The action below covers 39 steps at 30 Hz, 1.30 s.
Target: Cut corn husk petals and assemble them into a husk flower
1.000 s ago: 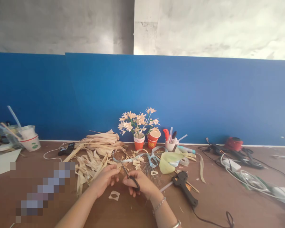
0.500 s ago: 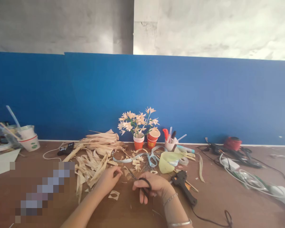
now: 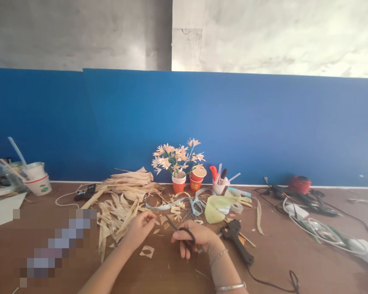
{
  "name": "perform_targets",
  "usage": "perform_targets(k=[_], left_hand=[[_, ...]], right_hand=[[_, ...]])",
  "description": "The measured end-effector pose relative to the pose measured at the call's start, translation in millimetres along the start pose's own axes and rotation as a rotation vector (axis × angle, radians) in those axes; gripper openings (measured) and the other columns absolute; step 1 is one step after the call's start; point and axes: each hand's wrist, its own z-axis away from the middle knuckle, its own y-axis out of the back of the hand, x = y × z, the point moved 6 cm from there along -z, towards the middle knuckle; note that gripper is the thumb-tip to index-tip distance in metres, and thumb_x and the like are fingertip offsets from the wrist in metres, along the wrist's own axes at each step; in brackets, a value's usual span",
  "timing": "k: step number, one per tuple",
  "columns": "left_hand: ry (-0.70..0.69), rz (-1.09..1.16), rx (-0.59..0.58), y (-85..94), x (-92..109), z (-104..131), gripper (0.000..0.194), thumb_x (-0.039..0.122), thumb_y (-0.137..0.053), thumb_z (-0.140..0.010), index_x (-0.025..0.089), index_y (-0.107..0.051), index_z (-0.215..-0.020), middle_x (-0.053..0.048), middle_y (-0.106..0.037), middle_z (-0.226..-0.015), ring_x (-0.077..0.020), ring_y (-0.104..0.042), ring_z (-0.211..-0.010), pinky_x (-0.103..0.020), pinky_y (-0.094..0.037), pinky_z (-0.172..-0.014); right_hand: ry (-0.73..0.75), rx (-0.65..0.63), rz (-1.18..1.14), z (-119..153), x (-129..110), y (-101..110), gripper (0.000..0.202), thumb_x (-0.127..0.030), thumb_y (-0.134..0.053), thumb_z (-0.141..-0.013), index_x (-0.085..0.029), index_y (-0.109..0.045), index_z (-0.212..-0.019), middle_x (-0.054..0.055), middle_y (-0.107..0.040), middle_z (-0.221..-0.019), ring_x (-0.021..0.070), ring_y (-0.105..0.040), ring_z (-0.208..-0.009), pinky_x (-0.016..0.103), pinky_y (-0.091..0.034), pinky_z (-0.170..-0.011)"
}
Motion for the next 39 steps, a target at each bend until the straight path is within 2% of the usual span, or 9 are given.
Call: perform_targets(k=[4, 8, 14, 19, 23, 26, 29, 35, 39], left_hand=[[0.016, 0.224, -0.037, -8.9, -3, -3, 0.016, 0.033, -0.061, -0.069, 0.017, -0.062, -0.068, 0.002, -0.057, -0.059, -0.0109, -0.045, -0.049, -0.023, -0.031, -0.05], [0.022, 0.265, -0.046, -13.7, -9, -6, 0.014, 0.029, -0.062, -0.066, 0.017, -0.057, -0.061, 0.004, -0.053, -0.054, -0.0113, -0.046, -0.05, -0.023, -0.034, -0.052], [0.038, 0.29, -0.064, -19.0, -15, -7, 0.011, 0.024, -0.066, -0.065, 0.017, -0.057, -0.065, 0.004, -0.056, -0.057, -0.0089, -0.045, -0.048, -0.022, -0.034, -0.049], [0.222, 0.454, -0.023, -26.3, -24, -7, 0.021, 0.023, -0.072, -0.061, 0.018, -0.053, -0.07, 0.009, -0.051, -0.052, -0.0035, -0.032, -0.033, -0.019, -0.022, -0.037], [0.278, 0.548, -0.023, -23.9, -19, -4, 0.028, 0.027, -0.077, -0.058, 0.015, -0.058, -0.075, 0.007, -0.054, -0.053, -0.0018, -0.033, -0.033, -0.018, -0.019, -0.036], [0.272, 0.531, -0.045, -20.1, -16, -3, 0.029, 0.034, -0.076, -0.059, 0.014, -0.06, -0.072, 0.009, -0.046, -0.042, -0.0033, -0.032, -0.034, -0.018, -0.017, -0.036], [0.284, 0.604, 0.008, -14.7, -18, -3, 0.031, 0.039, -0.075, -0.058, 0.016, -0.058, -0.068, 0.01, -0.04, -0.038, -0.0041, -0.031, -0.035, -0.017, -0.017, -0.037], [0.286, 0.847, 0.086, -7.6, -15, -2, 0.034, 0.039, -0.077, -0.056, 0.015, -0.057, -0.065, 0.002, -0.057, -0.061, -0.0017, -0.036, -0.042, -0.016, -0.017, -0.038], [0.294, 0.901, 0.091, -10.0, -11, 0, 0.035, 0.038, -0.078, -0.053, 0.014, -0.057, -0.066, 0.002, -0.059, -0.067, -0.001, -0.036, -0.044, -0.015, -0.017, -0.038]], right_hand=[[-0.01, -0.047, 0.016, -4, 4, -3, 0.041, -0.05, -0.066, -0.072, -0.01, -0.065, -0.083, 0.0, -0.066, -0.052, 0.0078, -0.055, -0.035, 0.014, -0.023, -0.027], [-0.017, -0.069, 0.042, -7, 5, -7, 0.037, -0.047, -0.065, -0.073, -0.011, -0.065, -0.083, -0.001, -0.065, -0.052, 0.0073, -0.055, -0.035, 0.014, -0.023, -0.027], [-0.02, -0.025, 0.068, -7, -1, -10, 0.037, -0.046, -0.066, -0.072, -0.011, -0.065, -0.082, -0.001, -0.064, -0.05, 0.007, -0.053, -0.035, 0.014, -0.024, -0.029], [0.012, -0.001, 0.065, -7, -6, -12, 0.041, -0.05, -0.067, -0.07, -0.011, -0.063, -0.082, -0.002, -0.063, -0.05, 0.007, -0.052, -0.035, 0.014, -0.025, -0.03], [0.039, 0.021, 0.065, -9, -4, -10, 0.044, -0.052, -0.067, -0.069, -0.011, -0.062, -0.085, -0.001, -0.063, -0.051, 0.0074, -0.053, -0.036, 0.015, -0.027, -0.031], [0.052, 0.026, 0.073, -12, -2, -10, 0.045, -0.053, -0.067, -0.069, -0.012, -0.062, -0.086, -0.001, -0.063, -0.052, 0.0075, -0.053, -0.038, 0.015, -0.027, -0.032], [0.049, 0.016, 0.103, -14, 0, -9, 0.046, -0.054, -0.068, -0.069, -0.013, -0.061, -0.089, -0.002, -0.064, -0.055, 0.0079, -0.055, -0.04, 0.015, -0.03, -0.035], [0.096, 0.027, 0.112, -20, -4, -16, 0.05, -0.059, -0.067, -0.069, -0.014, -0.059, -0.09, 0.0, -0.065, -0.061, 0.0098, -0.058, -0.048, 0.016, -0.035, -0.04], [0.164, 0.095, 0.059, -27, -11, -30, 0.054, -0.062, -0.068, -0.067, -0.015, -0.056, -0.089, 0.0, -0.064, -0.061, 0.0107, -0.058, -0.051, 0.018, -0.037, -0.043]])
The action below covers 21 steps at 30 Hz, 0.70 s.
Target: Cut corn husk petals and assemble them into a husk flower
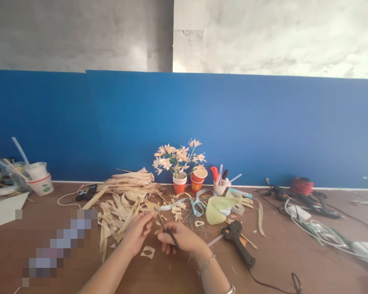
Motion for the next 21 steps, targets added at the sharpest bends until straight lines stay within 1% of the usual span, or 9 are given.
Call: perform_targets(k=[3, 6, 11, 16, 18, 21], left_hand=[[-0.004, 0.012, 0.003, -2.0, -2, 1, 0.033, 0.037, -0.077, -0.054, 0.014, -0.058, -0.067, 0.002, -0.059, -0.068, -0.0016, -0.037, -0.044, -0.016, -0.018, -0.038], [-0.008, 0.012, 0.004, -2.7, -4, 2, 0.032, 0.038, -0.076, -0.055, 0.014, -0.057, -0.065, 0.003, -0.056, -0.061, -0.0024, -0.035, -0.043, -0.016, -0.019, -0.038], [0.003, 0.018, 0.01, -2.9, -5, 3, 0.031, 0.037, -0.076, -0.054, 0.015, -0.058, -0.066, 0.005, -0.052, -0.056, -0.0035, -0.036, -0.044, -0.016, -0.021, -0.041], [0.041, 0.045, 0.004, -4.4, -7, 5, 0.032, 0.036, -0.078, -0.054, 0.014, -0.061, -0.069, 0.006, -0.051, -0.056, -0.0026, -0.037, -0.045, -0.015, -0.025, -0.043], [0.031, 0.057, 0.003, -3.8, -6, 4, 0.033, 0.036, -0.078, -0.054, 0.014, -0.06, -0.069, 0.005, -0.053, -0.059, -0.0022, -0.038, -0.045, -0.015, -0.024, -0.041], [-0.023, 0.076, 0.019, -1.1, -2, 1, 0.034, 0.038, -0.077, -0.055, 0.014, -0.056, -0.067, 0.004, -0.056, -0.064, -0.0018, -0.037, -0.044, -0.015, -0.02, -0.039]], right_hand=[[0.03, 0.054, -0.024, -6, -3, -9, 0.054, -0.064, -0.069, -0.064, -0.016, -0.055, -0.085, -0.001, -0.062, -0.06, 0.0105, -0.056, -0.052, 0.018, -0.036, -0.044], [0.043, 0.098, -0.032, -11, -1, -13, 0.052, -0.062, -0.07, -0.064, -0.017, -0.053, -0.083, -0.002, -0.06, -0.06, 0.0105, -0.055, -0.053, 0.019, -0.036, -0.045], [0.067, 0.158, -0.054, -16, 4, -12, 0.05, -0.06, -0.072, -0.064, -0.017, -0.055, -0.084, -0.003, -0.059, -0.059, 0.0098, -0.053, -0.051, 0.02, -0.035, -0.045], [0.063, 0.177, -0.066, -17, 4, -12, 0.048, -0.058, -0.072, -0.064, -0.017, -0.055, -0.083, -0.004, -0.058, -0.055, 0.0093, -0.051, -0.047, 0.02, -0.034, -0.044], [0.055, 0.19, -0.062, -16, 4, -10, 0.048, -0.057, -0.072, -0.063, -0.017, -0.054, -0.082, -0.004, -0.058, -0.055, 0.0095, -0.051, -0.047, 0.02, -0.034, -0.043], [0.037, 0.229, -0.068, -15, 4, -3, 0.05, -0.058, -0.073, -0.061, -0.017, -0.053, -0.083, -0.003, -0.059, -0.057, 0.0104, -0.052, -0.049, 0.02, -0.033, -0.043]])
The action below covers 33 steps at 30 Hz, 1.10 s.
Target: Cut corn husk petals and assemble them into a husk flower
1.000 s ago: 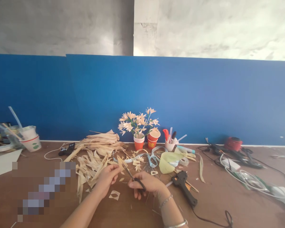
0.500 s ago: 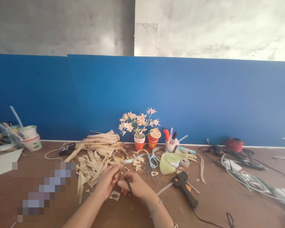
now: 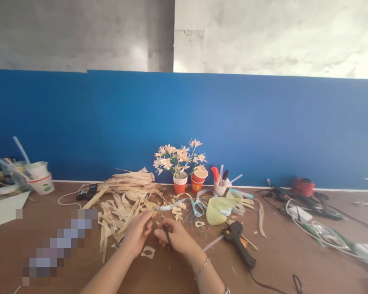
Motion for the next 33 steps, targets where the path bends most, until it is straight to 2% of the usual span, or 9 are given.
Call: perform_targets(k=[2, 6, 11, 15, 18, 22, 27, 30, 33], left_hand=[[-0.026, -0.016, -0.009, 0.1, 1, -1, 0.033, 0.039, -0.075, -0.057, 0.015, -0.054, -0.066, 0.004, -0.055, -0.063, -0.0019, -0.036, -0.043, -0.015, -0.018, -0.038], [0.018, -0.19, -0.091, -6.4, -7, 1, 0.03, 0.039, -0.072, -0.062, 0.017, -0.05, -0.063, 0.009, -0.043, -0.046, -0.0035, -0.033, -0.039, -0.016, -0.017, -0.038], [0.009, -0.339, -0.19, -16.8, -14, 8, 0.028, 0.039, -0.069, -0.066, 0.018, -0.051, -0.064, 0.008, -0.045, -0.049, -0.0034, -0.033, -0.037, -0.018, -0.019, -0.037], [0.037, -0.273, -0.276, -24.3, -10, 15, 0.024, 0.037, -0.067, -0.067, 0.016, -0.059, -0.075, 0.008, -0.046, -0.054, -0.0034, -0.033, -0.039, -0.017, -0.017, -0.037], [0.09, -0.189, -0.308, -28.2, -6, 19, 0.029, 0.033, -0.065, -0.066, 0.016, -0.063, -0.089, 0.008, -0.045, -0.055, -0.0026, -0.031, -0.04, -0.017, -0.014, -0.039], [0.099, -0.142, -0.291, -29.4, -2, 21, 0.019, 0.029, -0.066, -0.064, 0.017, -0.058, -0.077, 0.008, -0.045, -0.056, -0.0021, -0.032, -0.041, -0.016, -0.014, -0.04], [0.071, -0.192, -0.245, -23.0, -5, 17, 0.025, 0.034, -0.069, -0.064, 0.017, -0.056, -0.077, 0.006, -0.052, -0.058, -0.0029, -0.035, -0.04, -0.017, -0.016, -0.038], [0.047, -0.253, -0.212, -17.6, -9, 11, 0.029, 0.038, -0.071, -0.064, 0.017, -0.051, -0.063, 0.006, -0.049, -0.05, -0.0027, -0.032, -0.037, -0.017, -0.015, -0.038], [0.038, -0.249, -0.158, -12.4, -10, 5, 0.032, 0.04, -0.072, -0.061, 0.018, -0.049, -0.061, 0.008, -0.043, -0.041, -0.0036, -0.031, -0.037, -0.017, -0.015, -0.038]], right_hand=[[0.024, 0.078, -0.041, -1, -3, 8, 0.052, -0.057, -0.075, -0.058, -0.018, -0.052, -0.084, -0.003, -0.058, -0.058, 0.0116, -0.053, -0.052, 0.021, -0.035, -0.045], [0.112, 0.263, -0.154, -5, -8, 22, 0.056, -0.052, -0.08, -0.051, -0.019, -0.051, -0.086, -0.005, -0.054, -0.059, 0.0098, -0.048, -0.05, 0.021, -0.035, -0.046], [0.178, 0.234, -0.215, -9, -8, 21, 0.05, -0.045, -0.082, -0.051, -0.019, -0.051, -0.082, -0.007, -0.051, -0.053, 0.006, -0.038, -0.042, 0.02, -0.029, -0.042], [0.23, 0.267, -0.256, -8, -7, 21, 0.045, -0.041, -0.08, -0.053, -0.018, -0.054, -0.081, -0.006, -0.053, -0.056, 0.0061, -0.04, -0.045, 0.019, -0.029, -0.043], [0.215, 0.28, -0.271, -6, -5, 22, 0.039, -0.039, -0.077, -0.057, -0.018, -0.056, -0.083, -0.006, -0.053, -0.056, 0.006, -0.039, -0.044, 0.019, -0.028, -0.042], [0.174, 0.278, -0.238, -5, -4, 25, 0.034, -0.034, -0.075, -0.059, -0.019, -0.057, -0.084, -0.006, -0.053, -0.054, 0.0072, -0.041, -0.044, 0.019, -0.03, -0.042], [0.164, 0.293, -0.224, -7, -1, 27, 0.039, -0.038, -0.076, -0.058, -0.019, -0.056, -0.085, -0.006, -0.052, -0.053, 0.0075, -0.04, -0.043, 0.019, -0.029, -0.042], [0.182, 0.33, -0.241, -8, 1, 29, 0.044, -0.041, -0.077, -0.055, -0.019, -0.055, -0.085, -0.006, -0.051, -0.052, 0.0075, -0.038, -0.042, 0.02, -0.029, -0.041], [0.155, 0.347, -0.236, -7, 2, 30, 0.046, -0.042, -0.077, -0.056, -0.019, -0.054, -0.089, -0.006, -0.053, -0.054, 0.0087, -0.042, -0.044, 0.02, -0.03, -0.041]])
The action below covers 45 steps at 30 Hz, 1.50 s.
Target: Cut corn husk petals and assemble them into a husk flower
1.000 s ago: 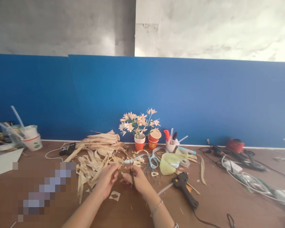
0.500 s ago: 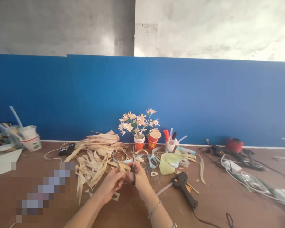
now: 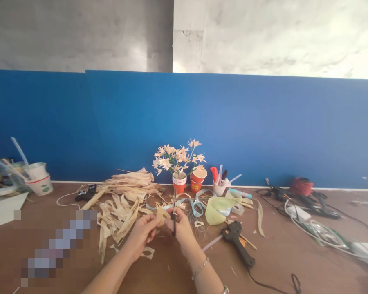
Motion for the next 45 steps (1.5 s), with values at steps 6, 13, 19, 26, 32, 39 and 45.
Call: perform_targets(k=[6, 13, 19, 26, 32, 39, 45], left_hand=[[-0.054, 0.105, 0.103, 10.5, 5, -4, 0.036, 0.044, -0.072, -0.059, 0.019, -0.047, -0.062, 0.007, -0.046, -0.041, -0.0042, -0.033, -0.038, -0.016, -0.016, -0.037], [-0.111, 0.166, 0.162, 16.3, 12, -4, 0.036, 0.044, -0.074, -0.059, 0.019, -0.048, -0.063, 0.01, -0.039, -0.04, -0.0031, -0.027, -0.038, -0.015, -0.015, -0.037], [-0.1, 0.17, 0.171, 15.0, 4, -5, 0.034, 0.043, -0.073, -0.059, 0.017, -0.051, -0.064, 0.01, -0.04, -0.04, -0.0031, -0.028, -0.038, -0.015, -0.016, -0.037], [-0.088, 0.183, 0.159, 13.6, 1, -6, 0.038, 0.046, -0.076, -0.058, 0.017, -0.052, -0.065, 0.009, -0.041, -0.041, -0.0038, -0.032, -0.038, -0.015, -0.018, -0.038], [-0.074, 0.197, 0.136, 12.8, -1, -6, 0.038, 0.046, -0.076, -0.058, 0.017, -0.053, -0.066, 0.009, -0.042, -0.041, -0.0043, -0.034, -0.039, -0.016, -0.019, -0.04], [-0.041, 0.199, 0.139, 11.9, 1, -3, 0.038, 0.046, -0.077, -0.059, 0.017, -0.053, -0.067, 0.009, -0.041, -0.042, -0.0042, -0.034, -0.04, -0.016, -0.021, -0.042], [-0.043, 0.199, 0.128, 10.9, 5, -2, 0.038, 0.045, -0.077, -0.057, 0.017, -0.053, -0.067, 0.009, -0.042, -0.043, -0.0041, -0.034, -0.041, -0.016, -0.02, -0.042]], right_hand=[[-0.102, -0.176, 0.077, 7, -2, -12, 0.053, -0.057, -0.072, -0.06, -0.017, -0.053, -0.088, 0.0, -0.062, -0.063, 0.0133, -0.056, -0.056, 0.02, -0.037, -0.044], [-0.206, -0.407, 0.188, 24, -2, -30, 0.059, -0.067, -0.067, -0.063, -0.015, -0.052, -0.087, 0.002, -0.065, -0.064, 0.0118, -0.058, -0.054, 0.019, -0.037, -0.044], [-0.174, -0.469, 0.166, 30, -3, -36, 0.06, -0.068, -0.066, -0.064, -0.015, -0.053, -0.089, 0.002, -0.065, -0.065, 0.0108, -0.057, -0.055, 0.02, -0.04, -0.048], [-0.135, -0.425, 0.137, 28, -4, -38, 0.057, -0.067, -0.067, -0.066, -0.015, -0.054, -0.087, 0.0, -0.062, -0.062, 0.0109, -0.055, -0.054, 0.02, -0.038, -0.047], [-0.123, -0.42, 0.145, 28, -4, -39, 0.055, -0.066, -0.067, -0.066, -0.016, -0.053, -0.084, -0.002, -0.058, -0.058, 0.0103, -0.052, -0.05, 0.019, -0.035, -0.043], [-0.12, -0.392, 0.157, 25, 0, -37, 0.053, -0.066, -0.066, -0.068, -0.016, -0.053, -0.082, -0.004, -0.056, -0.054, 0.0087, -0.048, -0.046, 0.018, -0.03, -0.04], [-0.107, -0.36, 0.18, 24, -1, -36, 0.053, -0.067, -0.063, -0.068, -0.017, -0.053, -0.081, -0.005, -0.053, -0.051, 0.0071, -0.043, -0.041, 0.018, -0.025, -0.037]])
